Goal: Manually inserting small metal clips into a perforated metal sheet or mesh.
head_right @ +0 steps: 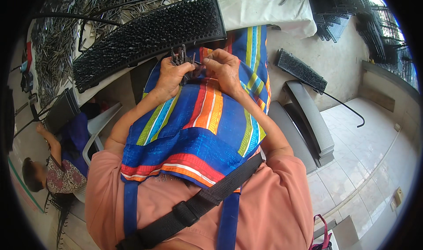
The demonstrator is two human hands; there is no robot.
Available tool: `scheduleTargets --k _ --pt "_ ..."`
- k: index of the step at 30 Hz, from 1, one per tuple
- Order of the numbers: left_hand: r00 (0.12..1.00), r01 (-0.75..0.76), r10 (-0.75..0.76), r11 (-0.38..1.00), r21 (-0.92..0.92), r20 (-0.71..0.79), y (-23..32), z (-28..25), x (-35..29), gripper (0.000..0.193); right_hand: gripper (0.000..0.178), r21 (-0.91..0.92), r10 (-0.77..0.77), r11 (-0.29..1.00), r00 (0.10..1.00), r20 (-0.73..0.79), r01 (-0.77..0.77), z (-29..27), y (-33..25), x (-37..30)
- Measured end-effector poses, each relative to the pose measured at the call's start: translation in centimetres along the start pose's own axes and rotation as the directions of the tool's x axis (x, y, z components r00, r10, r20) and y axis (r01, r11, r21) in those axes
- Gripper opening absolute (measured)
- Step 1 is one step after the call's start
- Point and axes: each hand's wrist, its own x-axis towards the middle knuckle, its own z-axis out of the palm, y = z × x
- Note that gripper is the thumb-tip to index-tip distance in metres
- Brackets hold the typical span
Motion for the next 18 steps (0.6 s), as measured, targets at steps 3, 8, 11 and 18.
scheduleTargets --k 3,8,11,18 --pt "0.991 0.124 -0.13 0.985 -0.123 -0.036 0.6 -0.6 -0.1 0.015 0.004 0.161 -0.053 0.985 0.998 -0.018 0.055 0.0 -0.3 0.1" --pt "0.953 0.239 -0.245 0.97 0.053 0.176 0.2 -1.6 -0.8 0.017 0.01 0.04 -0.241 0.968 0.965 -0.105 0.246 0.0 -1.5 1.6" --pt "0.918 0.264 -0.286 0.957 0.117 0.273 0.7 -2.3 -1.0 0.019 0.012 -0.055 -0.346 0.938 0.929 -0.13 0.342 -0.5 -2.1 3.3" --pt "0.965 0.21 -0.192 0.973 -0.091 0.178 0.6 -2.2 -1.4 0.016 0.005 -0.507 -0.707 0.632 0.704 -0.068 0.586 -0.9 -2.5 6.6"
